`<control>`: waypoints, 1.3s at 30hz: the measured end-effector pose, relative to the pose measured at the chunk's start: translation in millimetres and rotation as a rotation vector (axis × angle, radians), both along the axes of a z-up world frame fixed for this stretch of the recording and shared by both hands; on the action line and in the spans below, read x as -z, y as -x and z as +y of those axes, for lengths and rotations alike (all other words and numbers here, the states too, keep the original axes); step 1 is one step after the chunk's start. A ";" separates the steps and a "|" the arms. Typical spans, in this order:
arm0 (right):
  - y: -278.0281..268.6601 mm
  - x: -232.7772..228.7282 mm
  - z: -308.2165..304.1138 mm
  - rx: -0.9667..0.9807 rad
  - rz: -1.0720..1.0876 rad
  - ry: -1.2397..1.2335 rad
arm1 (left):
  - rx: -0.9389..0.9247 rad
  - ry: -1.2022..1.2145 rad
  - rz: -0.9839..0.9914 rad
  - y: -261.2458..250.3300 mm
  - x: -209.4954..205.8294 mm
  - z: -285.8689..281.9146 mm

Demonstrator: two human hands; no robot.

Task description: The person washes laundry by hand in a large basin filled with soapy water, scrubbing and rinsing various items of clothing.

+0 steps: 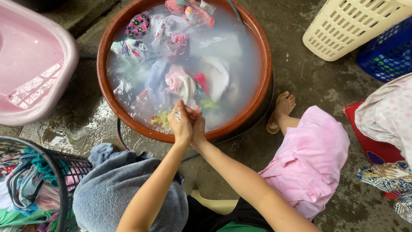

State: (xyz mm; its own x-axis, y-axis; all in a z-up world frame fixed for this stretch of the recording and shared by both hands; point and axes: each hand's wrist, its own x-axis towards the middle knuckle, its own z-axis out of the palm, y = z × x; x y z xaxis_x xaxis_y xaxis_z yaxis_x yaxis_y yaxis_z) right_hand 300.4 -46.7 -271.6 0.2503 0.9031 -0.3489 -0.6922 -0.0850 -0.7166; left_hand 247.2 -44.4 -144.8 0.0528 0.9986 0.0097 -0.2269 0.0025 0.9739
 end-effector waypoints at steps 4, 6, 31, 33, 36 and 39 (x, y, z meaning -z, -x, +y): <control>-7.2 0.8 -5.1 -0.004 -0.582 0.033 | -0.293 0.402 -0.350 2.8 17.7 9.0; -11.4 -10.7 -7.4 -0.041 -0.700 -0.065 | -0.340 0.468 -0.566 8.7 16.1 12.8; -73.5 -272.5 50.6 -0.374 -1.608 -0.812 | 0.094 -0.596 0.687 88.4 -109.9 36.2; -94.3 -288.2 59.7 -0.423 -1.425 -0.695 | 0.126 -0.192 0.760 83.2 -110.4 37.1; -120.5 -257.6 73.2 -0.644 -1.067 -0.465 | -0.153 -0.438 0.606 84.9 -97.1 50.5; -148.6 -189.8 93.3 -0.829 -0.828 -0.306 | -0.115 -0.135 0.506 75.1 -66.3 61.7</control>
